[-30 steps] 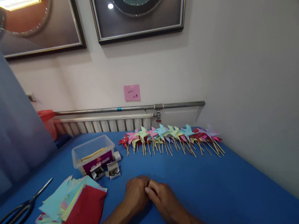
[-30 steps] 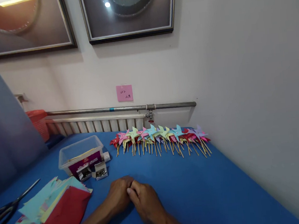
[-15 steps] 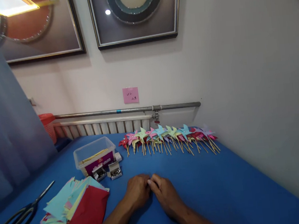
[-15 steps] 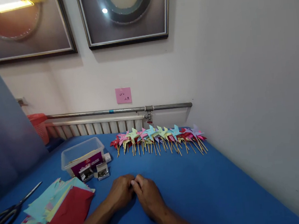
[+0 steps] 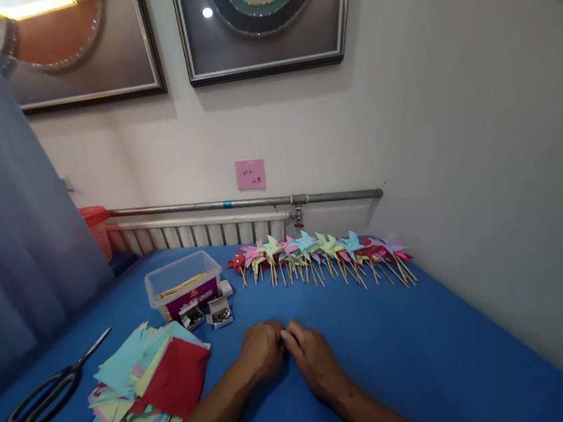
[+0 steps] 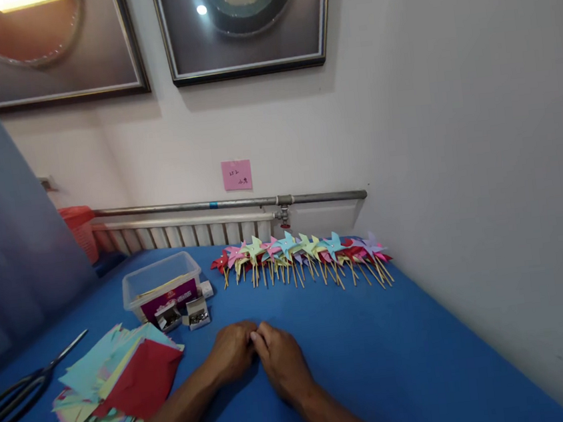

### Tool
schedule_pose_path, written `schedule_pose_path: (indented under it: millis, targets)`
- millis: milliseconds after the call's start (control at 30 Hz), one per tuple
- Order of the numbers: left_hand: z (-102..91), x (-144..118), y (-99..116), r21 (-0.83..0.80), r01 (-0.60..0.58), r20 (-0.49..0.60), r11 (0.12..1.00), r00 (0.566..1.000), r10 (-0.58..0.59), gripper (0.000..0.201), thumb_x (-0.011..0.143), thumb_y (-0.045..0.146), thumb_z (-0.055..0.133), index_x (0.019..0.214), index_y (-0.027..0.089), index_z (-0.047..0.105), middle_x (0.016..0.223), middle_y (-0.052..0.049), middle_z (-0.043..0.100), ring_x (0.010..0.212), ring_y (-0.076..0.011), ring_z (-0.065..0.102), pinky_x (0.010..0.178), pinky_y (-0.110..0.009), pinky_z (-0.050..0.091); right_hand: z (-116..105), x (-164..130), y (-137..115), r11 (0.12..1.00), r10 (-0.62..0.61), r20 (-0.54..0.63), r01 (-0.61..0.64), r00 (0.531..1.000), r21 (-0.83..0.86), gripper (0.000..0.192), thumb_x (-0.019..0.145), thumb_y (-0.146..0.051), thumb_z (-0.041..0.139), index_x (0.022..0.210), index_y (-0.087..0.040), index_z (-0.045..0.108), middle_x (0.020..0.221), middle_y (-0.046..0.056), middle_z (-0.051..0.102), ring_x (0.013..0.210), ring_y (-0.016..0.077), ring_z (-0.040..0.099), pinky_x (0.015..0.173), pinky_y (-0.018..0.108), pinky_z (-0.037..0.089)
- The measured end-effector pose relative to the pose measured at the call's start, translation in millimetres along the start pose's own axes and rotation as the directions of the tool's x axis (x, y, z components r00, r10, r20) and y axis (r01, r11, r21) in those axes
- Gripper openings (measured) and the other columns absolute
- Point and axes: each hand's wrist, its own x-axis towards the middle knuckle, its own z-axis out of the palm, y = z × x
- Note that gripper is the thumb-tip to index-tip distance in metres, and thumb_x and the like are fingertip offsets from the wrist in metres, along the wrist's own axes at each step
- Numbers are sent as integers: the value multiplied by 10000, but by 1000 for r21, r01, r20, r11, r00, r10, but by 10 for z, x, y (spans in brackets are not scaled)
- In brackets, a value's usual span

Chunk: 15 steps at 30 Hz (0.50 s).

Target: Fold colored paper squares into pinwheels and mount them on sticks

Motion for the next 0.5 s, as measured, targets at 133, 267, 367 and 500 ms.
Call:
schedule_pose_path:
  millis: [133,267,367,500]
  targets:
    - [-54,6,67,18,18,22,1000,1000,-19,257,920,229,430,932,181,683,970,-103,725,890,-210,664,746,-285,430,7,-3,6,999,-1,-20,0,1000,-33,336,997,-355,351,745,-213,523,675,3,619,608,146,533,613,272,331]
    - [-158,-44,182,113,21,88,993,996,-31,264,914,212,430,1017,159,668,1032,-139,709,927,-241,665,762,-310,450,-1,-11,8,1000,-15,-67,16,998,5,375,996,-408,320,726,-223,503,667,9,615,612,156,534,613,281,340]
    - [-215,-227,231,199,-16,127,980,992,-9,245,894,205,461,1026,144,659,1035,-156,687,899,-262,656,766,-345,456,-4,-5,8,999,-16,-76,20,997,46,392,990,-450,315,705,-231,473,634,0,587,596,161,527,610,289,340]
    - [-219,-721,95,235,140,-53,962,990,-131,242,932,235,433,931,184,669,954,-113,672,884,-233,624,788,-337,444,-9,1,7,995,1,-91,8,996,96,403,977,-480,342,663,-240,420,565,-30,504,542,148,466,569,286,316]
